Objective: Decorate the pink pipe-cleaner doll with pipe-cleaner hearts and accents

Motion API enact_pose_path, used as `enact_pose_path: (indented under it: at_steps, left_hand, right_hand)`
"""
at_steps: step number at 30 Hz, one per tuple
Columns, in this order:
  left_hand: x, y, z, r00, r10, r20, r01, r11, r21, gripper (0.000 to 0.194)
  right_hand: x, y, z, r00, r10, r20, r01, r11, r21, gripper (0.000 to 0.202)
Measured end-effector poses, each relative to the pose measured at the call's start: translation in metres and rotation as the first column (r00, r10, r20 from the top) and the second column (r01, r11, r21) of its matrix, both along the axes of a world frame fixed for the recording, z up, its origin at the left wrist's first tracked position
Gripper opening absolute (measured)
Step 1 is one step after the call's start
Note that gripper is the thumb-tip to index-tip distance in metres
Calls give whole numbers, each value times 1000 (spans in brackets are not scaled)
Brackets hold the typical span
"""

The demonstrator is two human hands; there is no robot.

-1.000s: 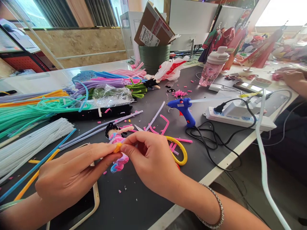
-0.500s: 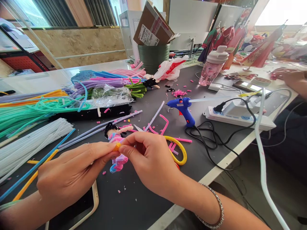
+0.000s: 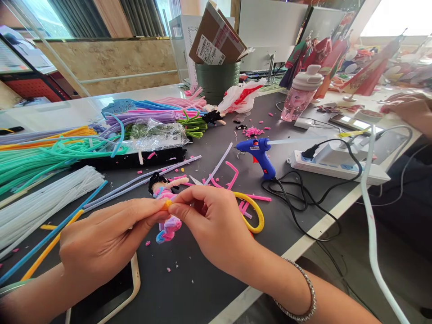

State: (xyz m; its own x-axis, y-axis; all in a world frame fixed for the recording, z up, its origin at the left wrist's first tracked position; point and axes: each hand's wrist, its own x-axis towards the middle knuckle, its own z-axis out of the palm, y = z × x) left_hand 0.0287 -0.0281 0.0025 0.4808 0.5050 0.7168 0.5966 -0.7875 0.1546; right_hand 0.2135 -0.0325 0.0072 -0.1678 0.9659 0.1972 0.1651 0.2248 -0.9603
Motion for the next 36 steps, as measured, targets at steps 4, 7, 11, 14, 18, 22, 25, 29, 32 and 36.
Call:
enact_pose_path:
  at_steps: [4,7,11,14,18,22,25,29,32,36]
  left_hand:
    - [0,1,0,1000,-6,6,6,1000,13,13]
    - [0,1,0,1000,-12,10,12,999,32,12]
    - [-1,1,1,1000,2,6,-2,1000,14,13]
    - [0,0,2,1000,8,15,-8,1000,16,12]
    - [0,0,3,1000,4,18,-4,1000,27,12]
    - [0,0,4,1000,21,10,-21,999,36,14]
    - [0,1,4,1000,29,-4,-29,998,53,13]
    - [1,0,3,1000,15,-2,-14,997,80,11]
    - [1,0,3,1000,7,-5,-7,996,90,12]
    - [1,0,4,1000,5,-6,-5,996,86,16]
  right_hand:
    - [1,1,1,1000,-8,-26,7,1000,-9,10]
    - [3,2,3,998,-63,1,63,997,44,9]
    - [7,3,6,986,-140,89,125,981,151,8]
    - [10,3,8,975,-187,124,151,956,251,11]
    - [13,3,9,968,-182,173,108,924,366,15]
    - [12,2,7,971,-120,208,23,909,417,15]
    - [11,1,5,970,-113,217,-1,885,466,16]
    - [8,-1,3,961,-151,232,7,851,526,17]
    - [7,-2,2,951,-187,247,21,834,551,17]
    - [5,-2,0,945,-209,253,21,808,589,19]
